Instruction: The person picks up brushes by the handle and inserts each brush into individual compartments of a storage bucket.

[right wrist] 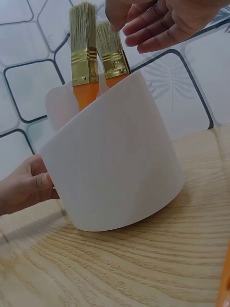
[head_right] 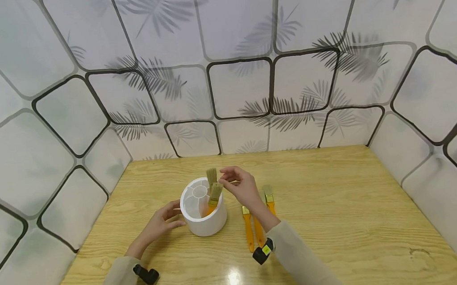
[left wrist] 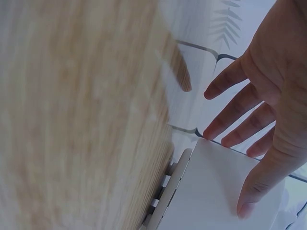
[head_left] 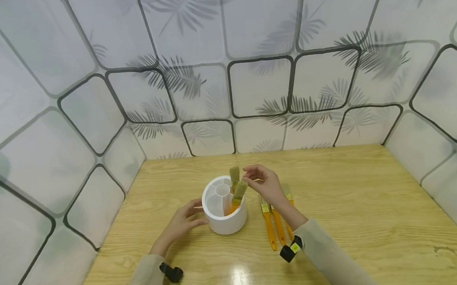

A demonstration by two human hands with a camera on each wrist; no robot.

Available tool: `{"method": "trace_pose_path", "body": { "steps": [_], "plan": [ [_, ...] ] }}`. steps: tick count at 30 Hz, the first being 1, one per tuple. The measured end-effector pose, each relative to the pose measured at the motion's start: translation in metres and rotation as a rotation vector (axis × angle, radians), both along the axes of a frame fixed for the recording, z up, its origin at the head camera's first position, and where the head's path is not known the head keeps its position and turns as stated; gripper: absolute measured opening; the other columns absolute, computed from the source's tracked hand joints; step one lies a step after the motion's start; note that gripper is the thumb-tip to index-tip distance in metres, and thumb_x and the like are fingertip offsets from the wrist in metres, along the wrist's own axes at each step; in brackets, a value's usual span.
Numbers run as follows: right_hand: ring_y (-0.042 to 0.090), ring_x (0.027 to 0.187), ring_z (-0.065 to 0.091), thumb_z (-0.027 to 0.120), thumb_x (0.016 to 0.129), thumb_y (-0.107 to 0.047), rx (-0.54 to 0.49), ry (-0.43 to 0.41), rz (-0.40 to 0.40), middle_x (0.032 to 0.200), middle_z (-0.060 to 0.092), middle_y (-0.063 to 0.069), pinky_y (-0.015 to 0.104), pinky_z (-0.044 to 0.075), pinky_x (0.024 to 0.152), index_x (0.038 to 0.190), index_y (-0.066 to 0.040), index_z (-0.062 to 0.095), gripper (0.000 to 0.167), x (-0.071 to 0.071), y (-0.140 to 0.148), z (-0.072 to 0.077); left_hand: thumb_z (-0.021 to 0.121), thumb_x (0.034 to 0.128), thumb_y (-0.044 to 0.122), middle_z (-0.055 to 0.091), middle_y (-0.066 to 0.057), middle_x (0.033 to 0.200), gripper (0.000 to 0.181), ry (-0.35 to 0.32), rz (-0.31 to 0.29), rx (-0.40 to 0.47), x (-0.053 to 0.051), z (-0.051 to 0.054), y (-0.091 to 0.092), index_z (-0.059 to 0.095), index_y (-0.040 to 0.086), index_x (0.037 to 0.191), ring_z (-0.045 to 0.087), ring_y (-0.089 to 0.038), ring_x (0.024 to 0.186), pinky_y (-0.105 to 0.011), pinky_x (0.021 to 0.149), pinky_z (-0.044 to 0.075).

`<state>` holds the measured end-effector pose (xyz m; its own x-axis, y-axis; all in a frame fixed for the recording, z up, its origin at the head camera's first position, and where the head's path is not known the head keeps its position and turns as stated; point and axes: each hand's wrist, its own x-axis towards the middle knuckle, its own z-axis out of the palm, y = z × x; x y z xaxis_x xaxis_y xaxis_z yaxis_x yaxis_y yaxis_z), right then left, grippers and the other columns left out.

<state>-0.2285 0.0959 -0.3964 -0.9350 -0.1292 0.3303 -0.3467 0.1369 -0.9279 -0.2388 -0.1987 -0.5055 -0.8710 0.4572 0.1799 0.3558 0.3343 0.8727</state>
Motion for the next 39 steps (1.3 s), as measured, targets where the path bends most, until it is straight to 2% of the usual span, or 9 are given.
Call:
{"method": "trace_pose_path", "body": {
  "steps": [4,9,17,20,25,30,39],
  "plan": [
    [0.020,0.083,0.061,0.065,0.085,-0.002,-0.005,0.001,-0.001,0.095,0.063,0.025,0.014,0.053,0.066,0.109,0.007,0.061,0.027,0.000,0.001,-0.001,0.074,0.0786,0.025,0.052,-0.013,0.130,0.062,0.000,0.011,-0.005,0.001,0.001,0.000,0.047,0.016,0.134,0.056,-0.033,0.114,-0.048,0.097,0.046],
    [0.019,0.082,0.061,0.066,0.084,-0.002,-0.005,-0.006,-0.001,0.095,0.062,0.025,0.014,0.053,0.065,0.109,0.008,0.060,0.027,0.000,0.002,-0.001,0.072,0.0805,0.021,0.052,-0.018,0.130,0.061,-0.003,0.020,-0.008,0.003,0.004,0.001,0.045,0.010,0.135,0.055,-0.036,0.114,-0.050,0.096,0.046],
    [0.022,0.084,0.061,0.065,0.085,-0.002,0.000,-0.024,-0.007,0.095,0.062,0.025,0.015,0.054,0.067,0.109,0.006,0.060,0.025,0.000,0.005,-0.004,0.068,0.0840,0.013,0.052,-0.025,0.127,0.055,0.002,-0.007,0.016,0.014,0.028,0.006,0.045,-0.001,0.132,0.054,-0.043,0.111,-0.056,0.094,0.045],
    [0.022,0.084,0.062,0.065,0.085,-0.002,0.004,-0.021,-0.006,0.095,0.062,0.024,0.016,0.054,0.067,0.108,0.005,0.061,0.025,-0.001,0.006,-0.005,0.067,0.0845,0.012,0.052,-0.025,0.127,0.053,-0.012,-0.010,0.014,0.014,0.030,0.006,0.046,-0.001,0.132,0.054,-0.043,0.112,-0.056,0.095,0.044],
    [0.021,0.081,0.062,0.065,0.084,-0.001,-0.002,-0.008,-0.006,0.094,0.062,0.024,0.016,0.054,0.066,0.107,0.005,0.061,0.024,-0.001,0.008,-0.007,0.067,0.0852,0.013,0.052,-0.024,0.128,0.052,-0.014,-0.011,0.007,0.014,0.030,0.005,0.047,0.000,0.131,0.053,-0.043,0.113,-0.056,0.095,0.044],
    [0.026,0.081,0.062,0.065,0.084,0.002,-0.001,0.014,-0.006,0.092,0.062,0.027,0.017,0.054,0.067,0.107,0.008,0.061,0.024,0.000,0.010,-0.008,0.066,0.0857,0.011,0.053,-0.024,0.127,0.050,-0.004,-0.014,0.013,0.014,0.028,0.005,0.047,0.000,0.131,0.053,-0.043,0.112,-0.056,0.096,0.043],
    [0.024,0.081,0.062,0.065,0.085,-0.001,0.005,-0.013,-0.015,0.093,0.062,0.025,0.017,0.054,0.067,0.107,0.005,0.061,0.024,0.001,0.013,-0.010,0.065,0.0860,0.010,0.056,-0.023,0.124,0.048,0.016,-0.001,0.002,0.014,0.028,0.005,0.049,-0.001,0.129,0.055,-0.042,0.111,-0.056,0.095,0.044]
  ]
}}
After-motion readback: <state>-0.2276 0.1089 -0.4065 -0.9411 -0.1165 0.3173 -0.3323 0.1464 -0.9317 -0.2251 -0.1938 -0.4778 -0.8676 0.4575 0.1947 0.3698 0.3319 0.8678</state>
